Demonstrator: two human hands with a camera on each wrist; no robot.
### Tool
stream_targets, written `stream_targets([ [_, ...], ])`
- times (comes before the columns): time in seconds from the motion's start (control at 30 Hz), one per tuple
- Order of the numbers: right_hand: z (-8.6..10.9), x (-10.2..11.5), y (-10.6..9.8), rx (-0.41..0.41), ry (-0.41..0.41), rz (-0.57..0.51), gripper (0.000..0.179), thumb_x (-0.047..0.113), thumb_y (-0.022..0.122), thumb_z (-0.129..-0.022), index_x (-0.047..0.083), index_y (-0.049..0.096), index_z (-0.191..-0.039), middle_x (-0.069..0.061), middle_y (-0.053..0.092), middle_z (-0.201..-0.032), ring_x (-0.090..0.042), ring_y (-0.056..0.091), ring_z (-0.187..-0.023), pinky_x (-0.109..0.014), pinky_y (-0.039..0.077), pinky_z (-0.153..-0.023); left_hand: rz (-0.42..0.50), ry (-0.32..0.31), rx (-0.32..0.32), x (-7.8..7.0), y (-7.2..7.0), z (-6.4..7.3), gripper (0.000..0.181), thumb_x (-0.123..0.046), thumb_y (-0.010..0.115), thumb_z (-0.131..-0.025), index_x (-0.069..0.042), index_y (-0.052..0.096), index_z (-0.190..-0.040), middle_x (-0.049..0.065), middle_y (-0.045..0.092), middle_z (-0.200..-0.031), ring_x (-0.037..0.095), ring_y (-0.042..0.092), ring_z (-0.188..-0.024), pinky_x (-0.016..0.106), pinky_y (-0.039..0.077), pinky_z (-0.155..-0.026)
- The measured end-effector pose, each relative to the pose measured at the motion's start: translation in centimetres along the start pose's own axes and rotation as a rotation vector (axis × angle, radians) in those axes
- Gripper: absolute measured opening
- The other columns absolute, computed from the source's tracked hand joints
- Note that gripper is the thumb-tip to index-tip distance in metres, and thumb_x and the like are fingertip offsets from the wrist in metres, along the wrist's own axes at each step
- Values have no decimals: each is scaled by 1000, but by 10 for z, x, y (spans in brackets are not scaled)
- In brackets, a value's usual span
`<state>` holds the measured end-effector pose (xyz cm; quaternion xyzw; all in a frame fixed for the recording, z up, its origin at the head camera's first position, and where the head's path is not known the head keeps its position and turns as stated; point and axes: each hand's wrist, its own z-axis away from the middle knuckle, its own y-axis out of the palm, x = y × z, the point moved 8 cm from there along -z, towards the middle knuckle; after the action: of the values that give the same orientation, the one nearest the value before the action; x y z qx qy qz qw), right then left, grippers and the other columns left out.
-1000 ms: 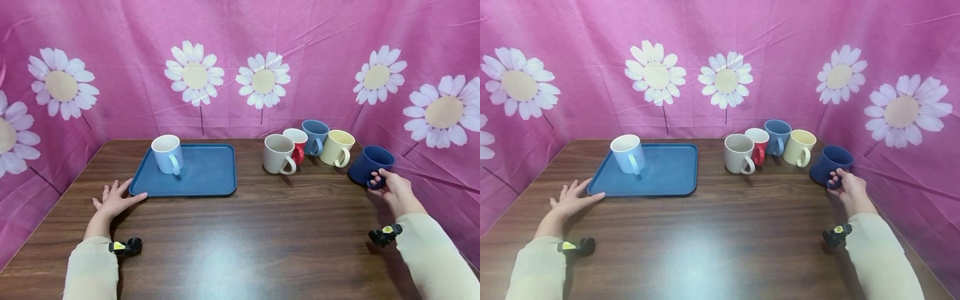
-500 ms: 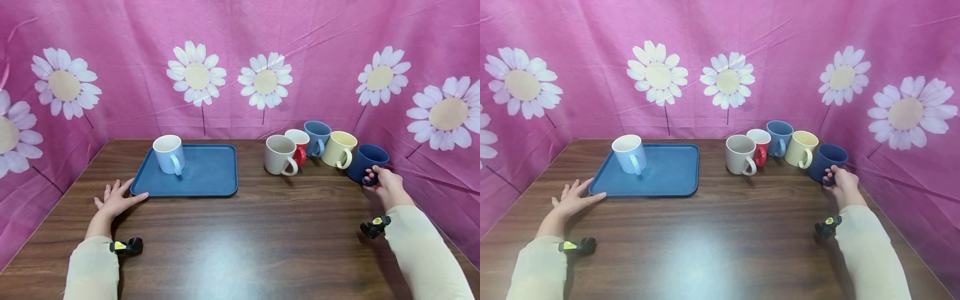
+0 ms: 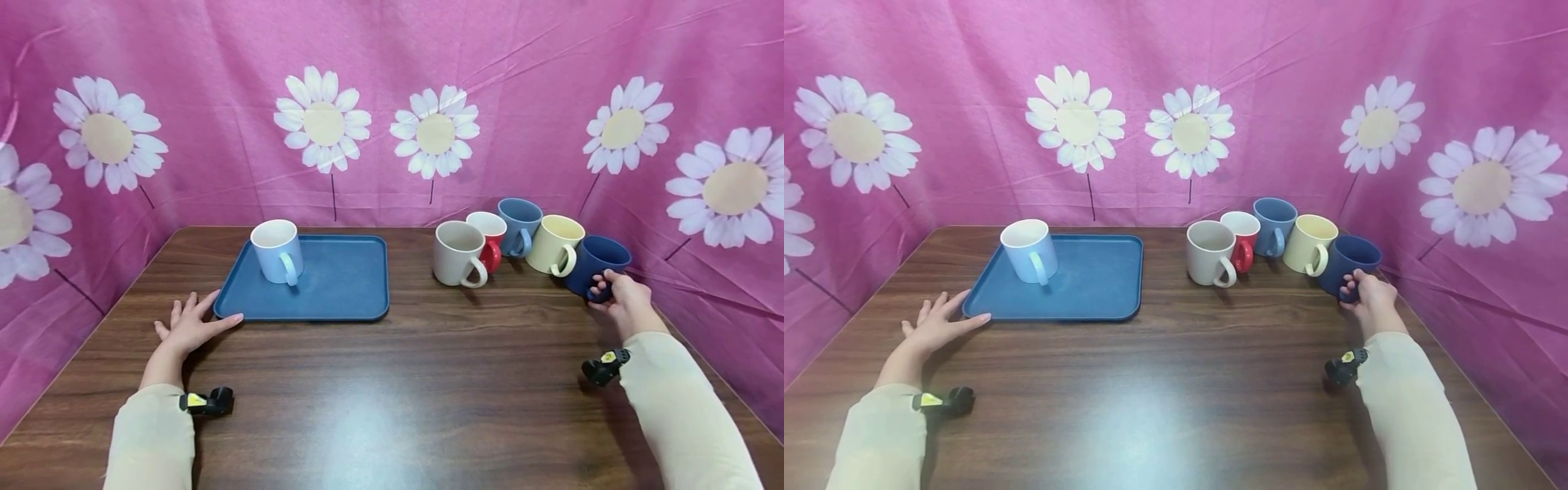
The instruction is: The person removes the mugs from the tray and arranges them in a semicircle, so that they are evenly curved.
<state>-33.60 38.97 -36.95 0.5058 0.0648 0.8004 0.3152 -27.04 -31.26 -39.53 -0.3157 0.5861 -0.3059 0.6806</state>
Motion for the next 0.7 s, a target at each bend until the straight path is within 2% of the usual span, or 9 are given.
stream_targets([
  [0.1, -7, 1, -3, -3, 20, 9, 38, 13, 43, -89, 2, 56, -56, -6, 52, -51, -19, 49, -42, -46, 44, -46, -2, -2, 3, 0, 0, 0, 90, -56, 53, -75, -6, 13, -138, 35, -7, -133, 50, -20, -116, 68, -20, -73],
  [0.27, -31, 4, -18, -5, 56, 16, 34, 16, 49, -88, 1, 58, -58, -6, 52, -52, -21, 51, -44, -50, 45, -53, -6, -1, 5, 1, -1, -1, 90, -57, 52, -75, -7, 12, -138, 35, -8, -133, 50, -21, -115, 68, -20, -73],
  [0.33, -35, 4, -22, -20, 46, 27, 34, 17, 49, -87, 1, 58, -58, -5, 52, -51, -20, 52, -45, -49, 45, -53, -6, -1, 6, 1, -1, -1, 90, -57, 52, -75, -6, 12, -138, 35, -8, -133, 50, -21, -115, 68, -20, -73],
  [0.47, -24, 3, -18, -33, 13, 50, 35, 18, 49, -87, 4, 58, -57, -4, 55, -52, -19, 55, -46, -47, 46, -50, -5, 0, 8, 1, -1, -2, 90, -57, 52, -75, -6, 12, -138, 35, -8, -133, 50, -21, -115, 68, -20, -73],
  [0.7, 2, 1, -3, 40, -29, 57, 34, 20, 50, -87, 5, 59, -58, -5, 58, -55, -19, 59, -50, -41, 48, -47, -2, 3, 5, 0, 0, -1, 89, -56, 52, -75, -6, 13, -138, 35, -8, -133, 50, -21, -115, 68, -20, -73],
])
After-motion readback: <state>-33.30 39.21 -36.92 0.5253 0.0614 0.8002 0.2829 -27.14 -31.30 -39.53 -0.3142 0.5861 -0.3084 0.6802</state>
